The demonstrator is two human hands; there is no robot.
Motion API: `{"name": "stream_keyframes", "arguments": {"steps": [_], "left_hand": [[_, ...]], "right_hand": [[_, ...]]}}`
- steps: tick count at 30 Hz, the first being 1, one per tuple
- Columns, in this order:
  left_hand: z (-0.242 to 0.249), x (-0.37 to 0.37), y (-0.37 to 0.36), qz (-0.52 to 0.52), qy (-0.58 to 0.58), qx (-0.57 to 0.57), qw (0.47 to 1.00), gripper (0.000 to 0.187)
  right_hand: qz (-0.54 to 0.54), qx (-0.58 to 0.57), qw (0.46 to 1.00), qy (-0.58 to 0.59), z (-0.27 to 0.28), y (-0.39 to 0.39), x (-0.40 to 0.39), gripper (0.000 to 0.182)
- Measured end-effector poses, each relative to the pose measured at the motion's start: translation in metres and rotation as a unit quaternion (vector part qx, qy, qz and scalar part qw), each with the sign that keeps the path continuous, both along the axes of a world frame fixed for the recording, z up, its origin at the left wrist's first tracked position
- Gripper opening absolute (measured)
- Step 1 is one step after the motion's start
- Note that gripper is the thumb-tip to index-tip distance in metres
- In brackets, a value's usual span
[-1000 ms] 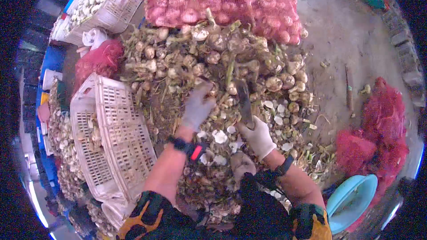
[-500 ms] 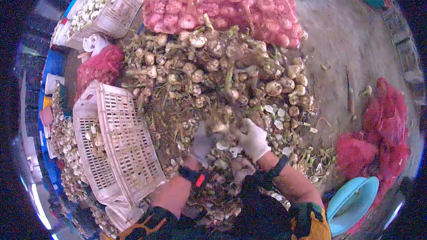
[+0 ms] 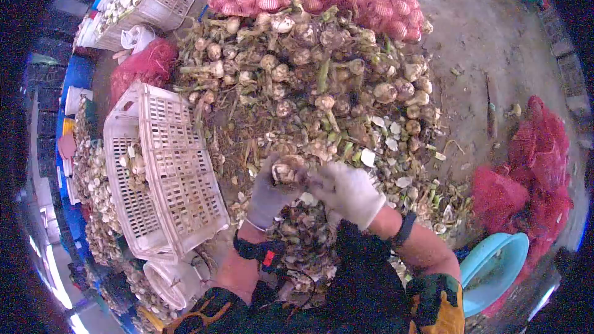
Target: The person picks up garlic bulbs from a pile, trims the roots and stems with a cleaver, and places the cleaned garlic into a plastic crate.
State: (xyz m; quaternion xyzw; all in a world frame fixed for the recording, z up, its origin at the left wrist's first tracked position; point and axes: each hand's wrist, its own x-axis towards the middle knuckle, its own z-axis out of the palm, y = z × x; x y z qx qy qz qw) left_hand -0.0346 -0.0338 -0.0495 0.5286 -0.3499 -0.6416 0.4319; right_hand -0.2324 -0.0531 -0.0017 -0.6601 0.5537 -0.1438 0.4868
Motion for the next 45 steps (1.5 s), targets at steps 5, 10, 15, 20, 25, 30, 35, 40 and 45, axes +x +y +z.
{"name": "stream_keyframes", "arguments": {"steps": [5, 10, 15, 20, 25, 30, 35, 40, 45], "left_hand": [[0.019, -0.004, 0.008, 0.039, 0.018, 0.020, 0.999, 0.042], [0.033, 0.005, 0.009, 0.117, 0.308, 0.209, 0.921, 0.046], [0.066, -0.005, 0.032, -0.171, -0.043, -0.101, 0.979, 0.068], [0.109, -0.021, 0.004, -0.270, -0.264, -0.200, 0.904, 0.086], [0.095, -0.023, 0.002, -0.148, -0.539, -0.325, 0.763, 0.088], [0.072, -0.028, 0.008, 0.019, 0.029, 0.091, 0.995, 0.068], [0.078, -0.011, 0.014, 0.069, 0.187, 0.032, 0.979, 0.053], [0.110, 0.082, 0.008, 0.213, 0.346, -0.076, 0.911, 0.046], [0.070, 0.123, -0.026, 0.240, 0.244, -0.120, 0.932, 0.035]], "right_hand": [[0.105, -0.153, 0.979, 0.089, 0.000, 0.017, 0.001, 0.025], [0.122, -0.197, 0.969, 0.082, -0.007, 0.023, 0.002, 0.025], [0.159, 0.051, 0.954, 0.250, -0.071, -0.013, 0.009, 0.028], [-0.025, 0.070, 0.986, -0.148, -0.077, -0.001, 0.004, 0.038], [-0.127, 0.153, 0.892, -0.406, -0.002, -0.014, -0.005, 0.022], [-0.104, 0.057, 0.949, -0.294, 0.009, -0.003, 0.003, 0.024], [0.047, -0.007, 0.993, 0.108, -0.016, -0.004, -0.018, 0.036], [-0.154, -0.014, 0.986, 0.054, -0.070, 0.007, -0.033, 0.038], [-0.205, 0.020, 0.974, -0.093, -0.074, -0.010, -0.029, 0.033]]}}
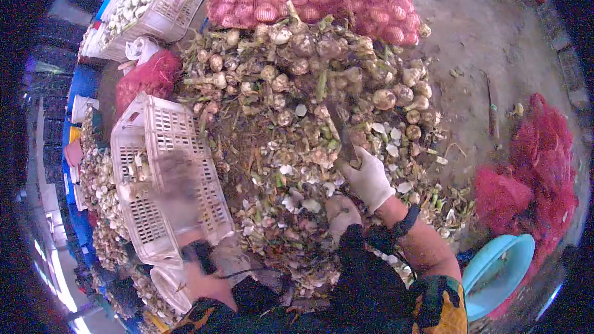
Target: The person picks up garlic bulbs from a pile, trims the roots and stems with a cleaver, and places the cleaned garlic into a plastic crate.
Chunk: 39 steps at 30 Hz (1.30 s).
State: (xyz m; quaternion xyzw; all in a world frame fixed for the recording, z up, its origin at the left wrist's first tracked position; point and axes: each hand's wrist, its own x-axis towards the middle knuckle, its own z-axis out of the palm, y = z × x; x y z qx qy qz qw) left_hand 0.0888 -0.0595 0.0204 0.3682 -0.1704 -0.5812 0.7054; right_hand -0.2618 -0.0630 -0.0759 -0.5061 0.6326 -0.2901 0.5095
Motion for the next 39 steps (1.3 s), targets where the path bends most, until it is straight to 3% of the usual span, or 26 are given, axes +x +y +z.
{"name": "stream_keyframes", "arguments": {"steps": [1, 2, 3, 4, 6, 9, 10, 13, 17, 18, 20, 21, 24, 27, 28, 31, 32, 35, 37, 39], "left_hand": [[-0.010, -0.027, -0.015, -0.039, -0.235, 0.042, 0.970, 0.032], [-0.020, -0.054, -0.029, -0.059, -0.418, 0.072, 0.904, 0.028], [-0.051, -0.065, -0.054, -0.172, -0.506, 0.177, 0.826, 0.038], [-0.082, -0.084, -0.072, -0.258, -0.593, 0.150, 0.748, 0.053], [-0.180, -0.099, -0.098, -0.197, -0.841, 0.034, 0.502, 0.051], [-0.173, -0.120, -0.122, -0.196, -0.931, 0.056, 0.303, 0.057], [-0.181, -0.117, -0.127, -0.171, -0.937, 0.042, 0.301, 0.065], [-0.160, -0.101, -0.143, -0.331, -0.840, 0.214, 0.373, 0.068], [-0.157, -0.078, -0.101, -0.364, -0.824, 0.159, 0.404, 0.066], [-0.148, -0.081, -0.091, -0.348, -0.801, 0.169, 0.457, 0.050], [-0.121, -0.091, -0.066, -0.356, -0.712, 0.151, 0.586, 0.059], [-0.115, -0.092, -0.048, -0.364, -0.659, 0.145, 0.642, 0.064], [-0.120, -0.104, 0.000, -0.307, -0.625, 0.154, 0.701, 0.078], [-0.098, -0.113, 0.011, -0.222, -0.699, 0.007, 0.680, 0.084], [-0.093, -0.117, 0.017, -0.265, -0.588, 0.106, 0.757, 0.074], [-0.058, -0.123, 0.015, -0.280, -0.322, 0.104, 0.898, 0.070], [-0.051, -0.126, 0.016, -0.261, -0.221, 0.116, 0.932, 0.066], [-0.068, -0.114, 0.027, -0.266, -0.443, 0.009, 0.856, 0.062], [-0.061, -0.120, 0.031, -0.259, -0.198, 0.147, 0.934, 0.054], [-0.071, -0.121, 0.037, -0.265, -0.087, 0.197, 0.940, 0.049]], "right_hand": [[-0.010, 0.009, 1.000, -0.001, 0.012, -0.008, 0.003, 0.032], [-0.020, 0.010, 0.999, -0.033, 0.019, -0.010, 0.005, 0.031], [-0.015, 0.004, 1.000, -0.021, 0.013, -0.010, 0.003, 0.031], [-0.011, -0.001, 1.000, -0.008, 0.002, -0.010, 0.000, 0.031], [-0.031, 0.025, 0.999, -0.028, 0.012, -0.014, 0.001, 0.032], [-0.054, 0.024, 0.997, -0.046, -0.016, -0.014, -0.003, 0.031], [-0.040, 0.038, 0.998, -0.019, -0.019, -0.016, -0.005, 0.031], [0.002, 0.053, 0.999, -0.012, -0.023, -0.024, -0.007, 0.024], [-0.013, 0.046, 0.999, -0.015, -0.026, -0.022, 0.003, 0.033], [-0.010, 0.029, 0.999, -0.020, -0.031, -0.022, 0.008, 0.034], [0.006, 0.044, 0.999, 0.003, -0.038, -0.027, 0.017, 0.037], [0.011, 0.059, 0.997, -0.045, -0.033, -0.027, 0.025, 0.037], [-0.002, 0.090, 0.976, -0.198, -0.019, -0.023, 0.051, 0.033], [-0.055, 0.175, 0.918, -0.353, -0.008, -0.018, 0.060, 0.032], [-0.038, 0.189, 0.912, -0.363, -0.001, -0.017, 0.059, 0.030], [0.021, 0.149, 0.962, -0.229, 0.026, -0.015, 0.054, 0.031], [0.100, 0.085, 0.981, -0.141, 0.043, -0.014, 0.044, 0.028], [0.256, -0.126, 0.954, 0.094, 0.063, 0.009, 0.029, 0.020], [0.291, -0.191, 0.919, 0.186, 0.059, 0.019, 0.029, 0.023], [0.300, -0.221, 0.901, 0.223, 0.060, 0.025, 0.029, 0.025]]}}
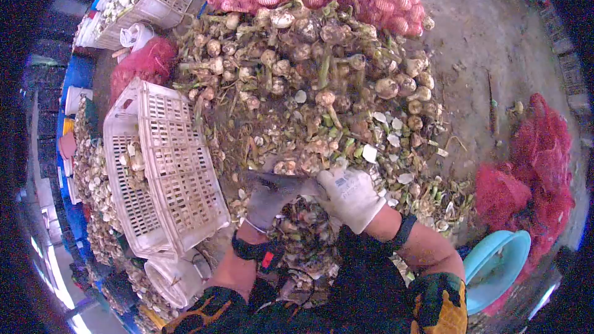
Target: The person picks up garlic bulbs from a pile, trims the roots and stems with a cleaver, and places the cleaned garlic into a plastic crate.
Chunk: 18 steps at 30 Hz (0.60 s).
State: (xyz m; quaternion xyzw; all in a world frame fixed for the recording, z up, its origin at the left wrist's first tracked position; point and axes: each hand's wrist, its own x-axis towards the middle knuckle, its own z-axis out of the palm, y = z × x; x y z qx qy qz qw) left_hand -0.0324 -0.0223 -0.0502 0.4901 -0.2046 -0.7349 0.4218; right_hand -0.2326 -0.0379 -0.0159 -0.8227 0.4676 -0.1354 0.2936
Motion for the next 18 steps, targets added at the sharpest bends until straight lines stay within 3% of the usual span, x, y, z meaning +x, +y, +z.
{"name": "stream_keyframes", "arguments": {"steps": [3, 7, 8, 10, 11, 13, 15, 16, 18], "left_hand": [[-0.020, 0.006, 0.006, -0.043, -0.038, -0.042, 0.997, 0.046], [0.033, 0.008, 0.014, -0.040, -0.104, -0.063, 0.992, 0.052], [0.051, 0.004, 0.012, -0.042, -0.118, -0.072, 0.990, 0.054], [0.091, -0.003, 0.015, -0.251, -0.281, -0.339, 0.862, 0.071], [0.103, -0.005, 0.023, -0.291, -0.337, -0.459, 0.769, 0.081], [0.111, -0.005, 0.009, -0.266, -0.305, -0.405, 0.820, 0.083], [0.106, -0.002, 0.005, -0.236, -0.270, -0.305, 0.882, 0.083], [0.097, -0.001, 0.011, -0.198, -0.241, -0.229, 0.922, 0.083], [0.085, 0.006, 0.002, -0.185, -0.369, -0.364, 0.835, 0.084]], "right_hand": [[0.014, 0.025, 0.999, 0.024, 0.009, 0.001, 0.003, 0.025], [-0.013, 0.024, 1.000, 0.015, -0.009, 0.004, 0.009, 0.025], [0.037, 0.094, 0.991, 0.088, -0.026, -0.006, 0.008, 0.029], [0.128, 0.251, 0.935, 0.218, -0.063, -0.019, 0.011, 0.038], [0.127, 0.279, 0.917, 0.254, -0.036, -0.011, 0.019, 0.046], [0.050, 0.172, 0.972, 0.150, -0.041, -0.007, 0.021, 0.045], [-0.035, 0.242, 0.964, 0.101, -0.022, -0.034, 0.017, 0.045], [-0.086, 0.275, 0.955, -0.076, -0.026, -0.035, 0.014, 0.043], [-0.124, 0.351, 0.859, -0.351, 0.002, -0.033, 0.006, 0.038]]}}
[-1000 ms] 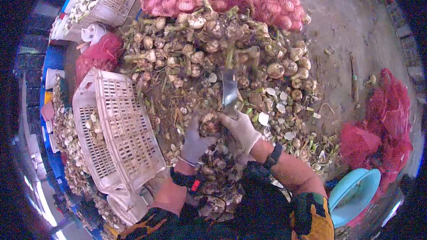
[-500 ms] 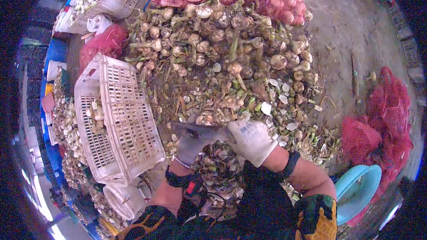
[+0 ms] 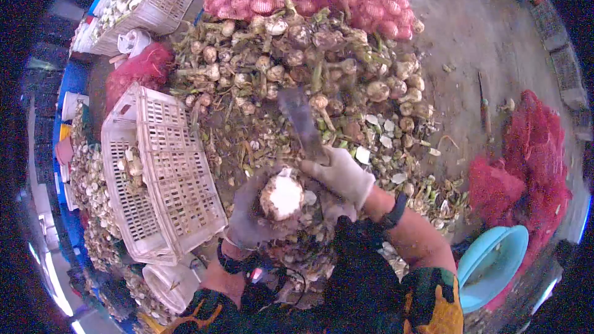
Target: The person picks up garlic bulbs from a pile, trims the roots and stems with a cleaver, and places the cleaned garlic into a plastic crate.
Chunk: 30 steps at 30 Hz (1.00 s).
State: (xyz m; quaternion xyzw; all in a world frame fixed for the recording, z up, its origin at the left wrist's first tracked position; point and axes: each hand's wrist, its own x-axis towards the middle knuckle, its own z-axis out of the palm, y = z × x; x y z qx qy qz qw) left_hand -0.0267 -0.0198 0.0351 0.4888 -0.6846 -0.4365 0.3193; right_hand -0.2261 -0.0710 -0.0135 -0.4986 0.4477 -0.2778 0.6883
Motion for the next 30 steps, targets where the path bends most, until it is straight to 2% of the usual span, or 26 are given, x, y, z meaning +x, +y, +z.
{"name": "stream_keyframes", "arguments": {"steps": [1, 2, 4, 5, 6, 7, 9, 10, 12, 13, 15, 17, 19, 20, 21, 22, 24, 25, 27, 28, 29, 30], "left_hand": [[-0.004, 0.000, -0.005, 0.015, -0.061, -0.114, 0.992, 0.086], [-0.001, -0.002, -0.008, 0.023, -0.164, -0.147, 0.975, 0.086], [0.019, -0.008, -0.014, 0.036, -0.363, -0.210, 0.907, 0.086], [0.020, -0.011, -0.012, 0.066, -0.272, -0.136, 0.950, 0.078], [0.021, -0.013, -0.011, 0.105, -0.173, -0.069, 0.977, 0.070], [0.007, -0.013, -0.006, 0.140, 0.019, 0.072, 0.987, 0.064], [-0.012, -0.010, -0.004, 0.141, 0.193, 0.177, 0.955, 0.048], [-0.022, -0.009, -0.004, 0.149, 0.272, 0.227, 0.923, 0.042], [-0.024, -0.004, -0.009, 0.087, 0.183, 0.187, 0.961, 0.036], [-0.032, -0.002, -0.005, 0.151, 0.473, 0.332, 0.802, 0.034], [-0.036, 0.036, -0.003, 0.209, 0.496, 0.258, 0.802, 0.036], [-0.008, 0.090, -0.003, 0.379, 0.422, 0.160, 0.808, 0.052], [0.028, 0.140, -0.015, 0.334, 0.538, -0.038, 0.773, 0.064], [0.045, 0.136, -0.020, 0.345, 0.555, -0.024, 0.756, 0.065], [0.062, 0.132, -0.026, 0.357, 0.572, -0.011, 0.738, 0.067], [0.050, 0.143, -0.025, 0.193, 0.594, 0.006, 0.781, 0.068], [-0.002, 0.115, -0.056, 0.300, 0.539, 0.034, 0.787, 0.059], [-0.027, 0.095, -0.073, 0.309, 0.327, 0.033, 0.893, 0.045], [-0.060, 0.058, -0.105, 0.318, 0.131, 0.228, 0.911, 0.040], [-0.113, 0.050, -0.126, 0.256, -0.053, 0.039, 0.964, 0.049], [-0.157, 0.039, -0.144, 0.247, -0.027, 0.095, 0.964, 0.062], [-0.182, 0.028, -0.161, 0.300, -0.100, 0.077, 0.945, 0.066]], "right_hand": [[-0.041, 0.104, 0.987, -0.112, -0.002, 0.005, 0.001, 0.031], [-0.045, 0.054, 0.990, -0.119, 0.000, 0.007, 0.000, 0.029], [-0.054, -0.047, 0.988, -0.133, 0.019, 0.006, 0.000, 0.027], [-0.033, 0.015, 0.990, -0.135, 0.018, 0.004, -0.005, 0.027], [-0.040, -0.002, 0.992, -0.122, 0.017, 0.005, -0.002, 0.028], [-0.046, -0.020, 0.993, -0.110, 0.015, 0.007, 0.005, 0.029], [-0.041, -0.066, 0.996, -0.039, 0.008, 0.009, 0.012, 0.037], [-0.003, -0.089, 0.994, 0.066, 0.011, 0.006, 0.007, 0.039], [0.072, -0.121, 0.951, 0.275, 0.029, 0.001, -0.003, 0.042], [0.118, -0.111, 0.941, 0.296, 0.007, 0.001, -0.005, 0.045], [0.033, -0.105, 0.935, 0.337, -0.042, 0.013, -0.012, 0.039], [-0.033, -0.079, 0.920, 0.382, -0.047, 0.012, -0.014, 0.036], [0.002, -0.089, 0.936, 0.340, -0.045, 0.005, -0.021, 0.035], [0.022, -0.099, 0.936, 0.337, -0.045, 0.003, -0.021, 0.033], [-0.011, -0.087, 0.951, 0.296, -0.048, 0.001, -0.018, 0.033], [-0.044, -0.075, 0.963, 0.254, -0.053, -0.001, -0.015, 0.034], [-0.091, -0.051, 0.976, 0.190, -0.061, -0.006, -0.009, 0.033], [-0.106, -0.043, 0.979, 0.168, -0.064, -0.009, -0.010, 0.033], [-0.153, -0.023, 0.980, 0.129, -0.066, -0.012, -0.011, 0.029], [-0.149, -0.019, 0.978, 0.146, -0.067, -0.012, -0.013, 0.029], [-0.146, -0.013, 0.976, 0.163, -0.069, -0.013, -0.017, 0.028], [-0.142, -0.009, 0.973, 0.180, -0.071, -0.015, -0.020, 0.028]]}}
